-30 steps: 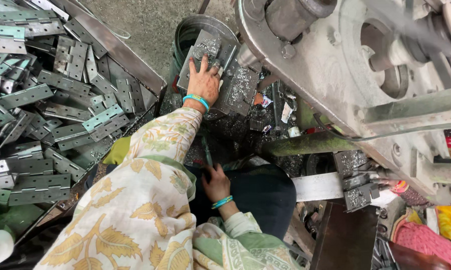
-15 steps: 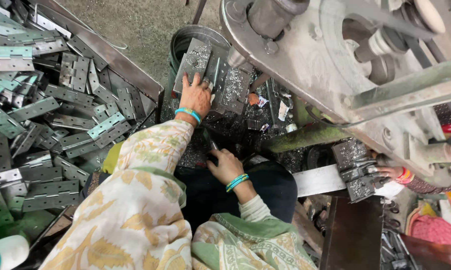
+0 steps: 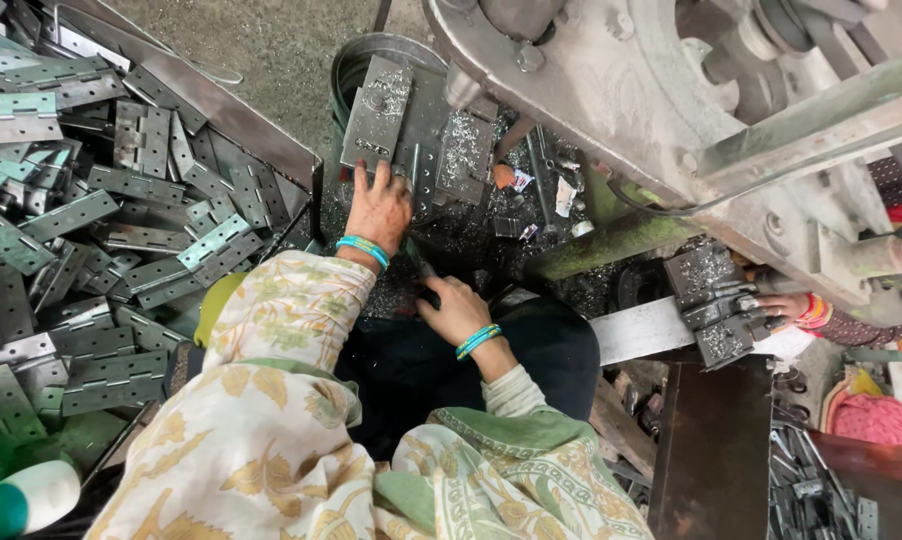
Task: The person processes metal hinges by placing each piece individually into a machine and operating a lever to punch holes. The processed hinges are سپس set aside while new ones are taken from the workspace.
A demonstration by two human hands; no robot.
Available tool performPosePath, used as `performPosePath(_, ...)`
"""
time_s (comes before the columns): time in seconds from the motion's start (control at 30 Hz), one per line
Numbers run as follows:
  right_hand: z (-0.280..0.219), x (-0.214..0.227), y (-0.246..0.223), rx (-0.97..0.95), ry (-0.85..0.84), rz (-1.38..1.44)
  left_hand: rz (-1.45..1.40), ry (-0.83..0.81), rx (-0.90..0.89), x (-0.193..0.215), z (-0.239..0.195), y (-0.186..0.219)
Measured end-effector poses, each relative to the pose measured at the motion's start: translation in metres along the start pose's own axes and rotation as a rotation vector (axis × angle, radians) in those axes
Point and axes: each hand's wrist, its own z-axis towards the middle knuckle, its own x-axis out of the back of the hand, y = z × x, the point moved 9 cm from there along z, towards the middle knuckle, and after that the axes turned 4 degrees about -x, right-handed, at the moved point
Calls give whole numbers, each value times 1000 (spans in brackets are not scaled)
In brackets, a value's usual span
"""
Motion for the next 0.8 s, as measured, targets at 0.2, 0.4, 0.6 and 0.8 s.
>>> performPosePath(0.2, 9, 11, 10, -94, -73, 47, -261, 131, 40, 43, 4, -16)
performPosePath(0.4, 54, 45, 53, -41, 226, 508, -894, 237, 390, 30, -7, -63)
performPosePath(0.6, 98, 71, 88, 19, 432, 1138, -1538, 102, 515, -19, 15, -54)
performPosePath(0.8, 80, 110, 12, 255, 749, 219, -295, 103, 451, 17, 24, -88)
